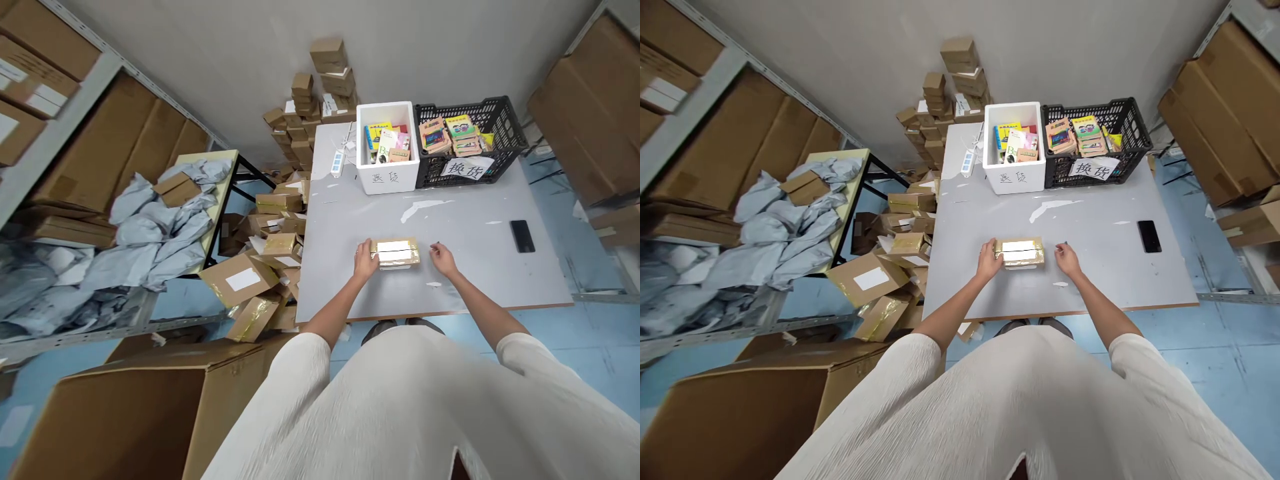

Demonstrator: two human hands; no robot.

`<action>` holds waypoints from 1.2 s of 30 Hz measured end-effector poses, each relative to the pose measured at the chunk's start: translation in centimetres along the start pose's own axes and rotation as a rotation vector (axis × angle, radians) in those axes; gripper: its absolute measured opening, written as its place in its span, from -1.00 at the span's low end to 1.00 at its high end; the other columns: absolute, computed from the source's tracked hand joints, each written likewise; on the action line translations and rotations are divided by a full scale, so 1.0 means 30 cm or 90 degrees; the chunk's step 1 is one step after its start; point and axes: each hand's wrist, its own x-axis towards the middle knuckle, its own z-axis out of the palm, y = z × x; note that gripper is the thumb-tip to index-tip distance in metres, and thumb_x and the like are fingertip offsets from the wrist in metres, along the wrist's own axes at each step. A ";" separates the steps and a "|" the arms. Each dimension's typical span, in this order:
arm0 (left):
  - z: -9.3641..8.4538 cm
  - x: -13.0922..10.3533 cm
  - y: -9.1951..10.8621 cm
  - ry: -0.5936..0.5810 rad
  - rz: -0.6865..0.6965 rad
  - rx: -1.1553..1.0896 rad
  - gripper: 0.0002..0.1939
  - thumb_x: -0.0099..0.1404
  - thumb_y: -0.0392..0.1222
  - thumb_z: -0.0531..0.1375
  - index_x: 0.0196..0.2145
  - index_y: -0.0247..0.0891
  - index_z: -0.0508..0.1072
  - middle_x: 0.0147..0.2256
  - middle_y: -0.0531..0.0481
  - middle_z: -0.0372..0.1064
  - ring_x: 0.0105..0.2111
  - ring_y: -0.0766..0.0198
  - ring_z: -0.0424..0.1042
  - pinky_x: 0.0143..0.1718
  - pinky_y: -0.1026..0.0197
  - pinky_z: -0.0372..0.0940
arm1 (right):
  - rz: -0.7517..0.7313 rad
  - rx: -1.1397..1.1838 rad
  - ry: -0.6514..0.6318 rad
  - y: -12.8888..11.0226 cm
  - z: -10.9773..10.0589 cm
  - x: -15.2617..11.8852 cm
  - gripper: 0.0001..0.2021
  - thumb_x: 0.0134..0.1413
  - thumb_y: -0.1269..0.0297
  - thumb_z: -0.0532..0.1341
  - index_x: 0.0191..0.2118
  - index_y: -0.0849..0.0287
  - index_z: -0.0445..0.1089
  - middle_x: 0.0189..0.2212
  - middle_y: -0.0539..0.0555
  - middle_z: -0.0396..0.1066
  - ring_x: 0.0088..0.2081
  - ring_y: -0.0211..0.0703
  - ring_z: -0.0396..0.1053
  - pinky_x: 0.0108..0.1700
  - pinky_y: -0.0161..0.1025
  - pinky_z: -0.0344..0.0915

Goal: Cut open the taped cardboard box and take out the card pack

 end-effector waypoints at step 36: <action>-0.070 -0.036 0.003 -0.039 0.138 -0.035 -0.78 0.42 -0.12 0.26 -0.41 -0.15 0.50 0.08 -0.12 0.52 0.17 0.00 0.46 0.31 -0.12 0.31 | -0.077 -0.061 -0.181 -0.257 -0.031 0.129 -0.51 0.37 0.13 0.13 0.32 0.08 0.47 0.28 0.17 0.51 0.24 0.12 0.47 0.34 0.07 0.37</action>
